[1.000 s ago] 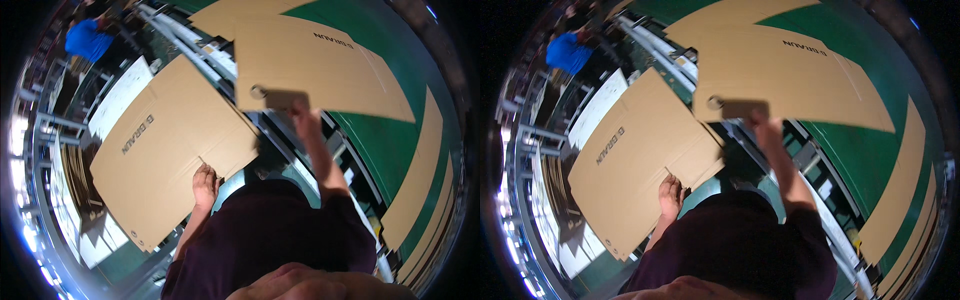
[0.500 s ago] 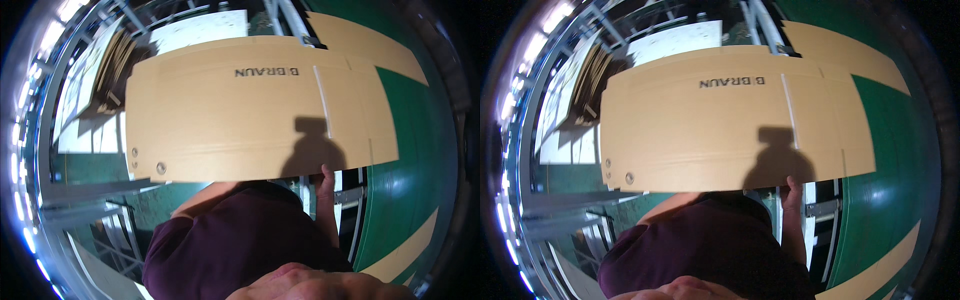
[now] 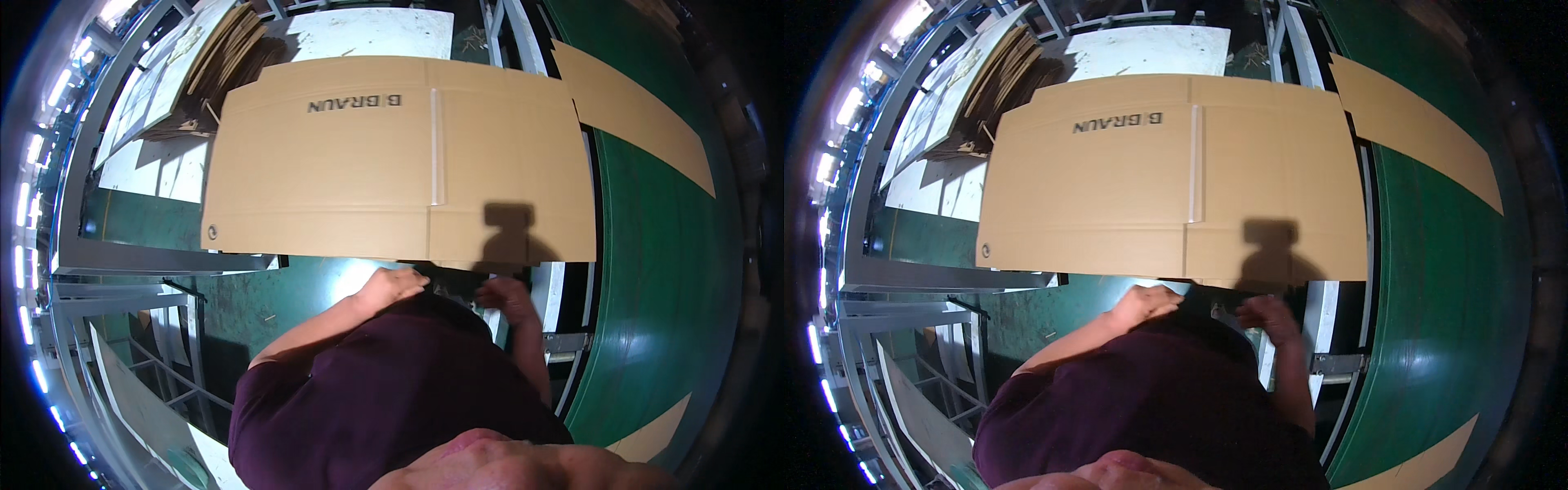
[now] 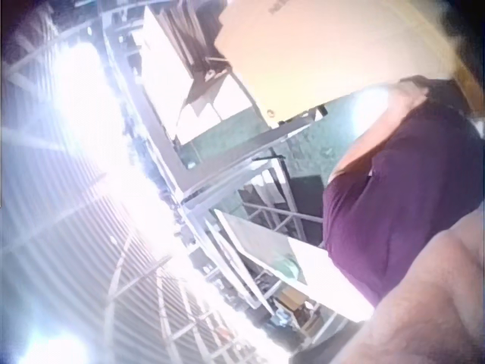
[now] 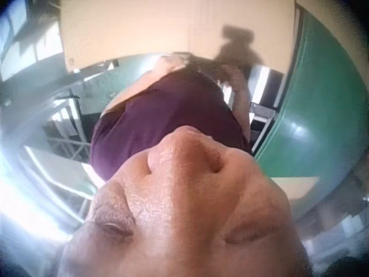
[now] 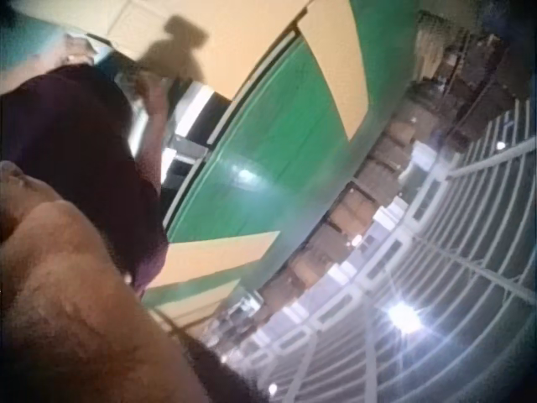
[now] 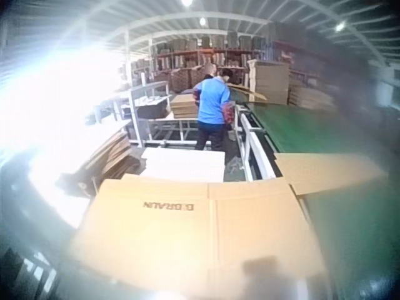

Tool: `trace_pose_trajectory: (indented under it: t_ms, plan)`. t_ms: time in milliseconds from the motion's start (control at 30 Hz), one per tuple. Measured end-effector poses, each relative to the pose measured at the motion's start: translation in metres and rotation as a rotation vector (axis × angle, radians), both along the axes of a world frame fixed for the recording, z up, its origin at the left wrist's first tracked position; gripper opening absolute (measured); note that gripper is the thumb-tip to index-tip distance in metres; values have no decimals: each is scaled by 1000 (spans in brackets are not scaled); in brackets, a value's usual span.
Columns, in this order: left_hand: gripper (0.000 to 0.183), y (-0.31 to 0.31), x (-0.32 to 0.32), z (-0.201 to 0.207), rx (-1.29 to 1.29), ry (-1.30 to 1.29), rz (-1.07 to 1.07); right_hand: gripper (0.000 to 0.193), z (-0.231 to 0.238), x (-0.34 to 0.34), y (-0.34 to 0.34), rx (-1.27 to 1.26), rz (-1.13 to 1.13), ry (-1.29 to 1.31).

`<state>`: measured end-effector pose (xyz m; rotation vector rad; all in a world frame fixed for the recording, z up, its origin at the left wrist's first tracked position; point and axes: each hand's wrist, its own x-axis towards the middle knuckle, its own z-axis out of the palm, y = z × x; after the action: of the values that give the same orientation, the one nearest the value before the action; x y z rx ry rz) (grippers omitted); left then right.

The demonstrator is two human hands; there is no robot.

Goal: The person repeatedly folds flat cardboard pieces labeled 'B. BRAUN' on a green conveyor belt. They align the cardboard, fold the flaps, and press down to crease the folds before moving the pieces along the belt.

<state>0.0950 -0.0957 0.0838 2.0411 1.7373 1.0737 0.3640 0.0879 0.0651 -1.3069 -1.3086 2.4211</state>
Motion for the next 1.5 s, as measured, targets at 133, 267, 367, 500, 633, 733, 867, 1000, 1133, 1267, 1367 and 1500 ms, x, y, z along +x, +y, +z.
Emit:
trace_pose_trajectory:
  t_ms: [133,267,367,500,633,733,867,1000,1133,1267,1367,1500]
  plan:
    - [34,28,-1,73,74,157,239,21,-15,82,70,308,-575,130]
    - [37,45,-10,33,-102,404,185,28,-3,76,126,356,-906,193]
    - [36,41,-12,19,-74,362,186,36,32,36,120,603,-1113,263]
    - [37,38,-14,15,-71,314,189,24,81,-27,63,1587,-464,176]
    - [34,43,-13,6,-69,290,148,20,48,-128,-15,1832,256,273]
    - [34,39,-12,-2,-72,279,150,17,10,-143,-20,1884,448,177]
    - [45,34,-29,8,-48,70,109,31,17,-139,-8,1711,526,233]
    - [48,13,-134,-1,52,230,610,67,43,-138,25,1570,546,123]
    - [60,-66,-377,-15,-545,251,1339,76,-15,-174,117,1761,-75,-469]
    - [81,-185,-602,-85,-488,-132,1554,82,17,-219,179,1517,-45,-502]
    - [78,-202,-646,-70,-671,-71,1663,61,49,-234,193,1184,-94,-397]
    - [67,-93,-623,-22,-391,-1039,1087,47,51,-192,235,343,-50,-78]
